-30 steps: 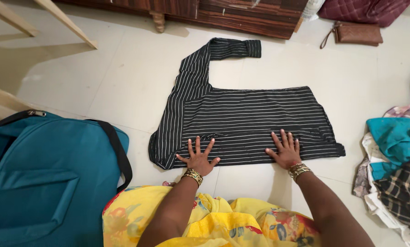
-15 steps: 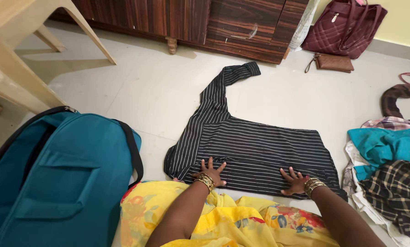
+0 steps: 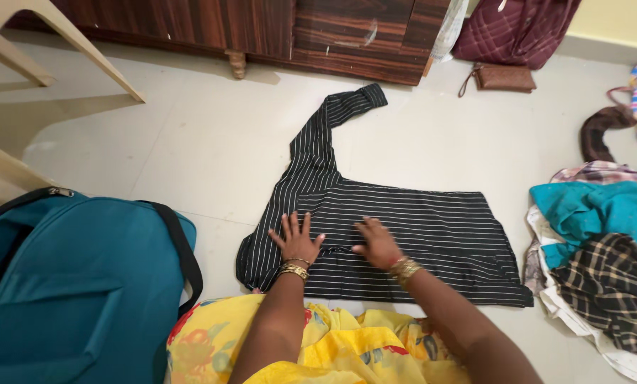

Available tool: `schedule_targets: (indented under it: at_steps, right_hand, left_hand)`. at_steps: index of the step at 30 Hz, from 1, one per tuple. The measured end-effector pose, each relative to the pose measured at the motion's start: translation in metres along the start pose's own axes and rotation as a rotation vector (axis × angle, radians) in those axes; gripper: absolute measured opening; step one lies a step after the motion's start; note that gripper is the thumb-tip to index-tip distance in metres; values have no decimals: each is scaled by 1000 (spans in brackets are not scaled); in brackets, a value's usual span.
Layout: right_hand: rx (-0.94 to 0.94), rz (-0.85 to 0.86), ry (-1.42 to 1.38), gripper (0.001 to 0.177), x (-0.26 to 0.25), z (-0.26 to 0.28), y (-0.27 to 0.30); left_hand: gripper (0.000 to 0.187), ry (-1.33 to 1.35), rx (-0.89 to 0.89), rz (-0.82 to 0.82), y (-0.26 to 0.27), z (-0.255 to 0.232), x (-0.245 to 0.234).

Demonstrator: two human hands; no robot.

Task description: The person folds a shirt by hand on the floor, first smoothing it out and buttoning it, then folding the sleeves and the body of the shirt into a compact rectangle.

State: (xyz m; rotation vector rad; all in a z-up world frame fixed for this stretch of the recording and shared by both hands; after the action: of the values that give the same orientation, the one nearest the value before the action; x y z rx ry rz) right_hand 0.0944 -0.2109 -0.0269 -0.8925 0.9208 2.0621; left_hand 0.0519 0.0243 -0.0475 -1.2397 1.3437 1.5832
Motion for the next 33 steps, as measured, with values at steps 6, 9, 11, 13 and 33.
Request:
schedule_targets:
  at_steps: [6, 9, 11, 13, 33]
  right_hand:
    - [-223, 145, -20, 78, 51, 36, -35]
    - [-142, 113, 23, 75, 34, -3, -49]
    - [27, 47, 81, 75, 8, -60, -53]
    - [110, -121, 65, 72, -25, -129, -47]
    - [242, -360, -1587, 70, -108, -155, -213]
  left_hand:
    - [83, -63, -93, 184, 4, 9, 21]
    - [83, -120, -93, 103, 6, 5, 21]
    - [84, -144, -102, 97, 6, 5, 21]
    - [83, -150, -106, 72, 8, 3, 21]
    - [82, -170, -121, 100, 5, 2, 18]
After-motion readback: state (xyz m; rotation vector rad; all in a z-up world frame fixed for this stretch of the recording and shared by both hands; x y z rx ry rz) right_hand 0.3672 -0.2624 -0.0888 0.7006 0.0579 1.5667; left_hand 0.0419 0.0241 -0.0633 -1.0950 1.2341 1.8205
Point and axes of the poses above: each hand's wrist, its own y-axis away from the middle knuckle, its own x-axis out of the palm, z = x × y, the point moved 3 cm from there along -y, towards the middle knuckle, and after that the axes turned 13 degrees about -y, right-handed, at the moved point
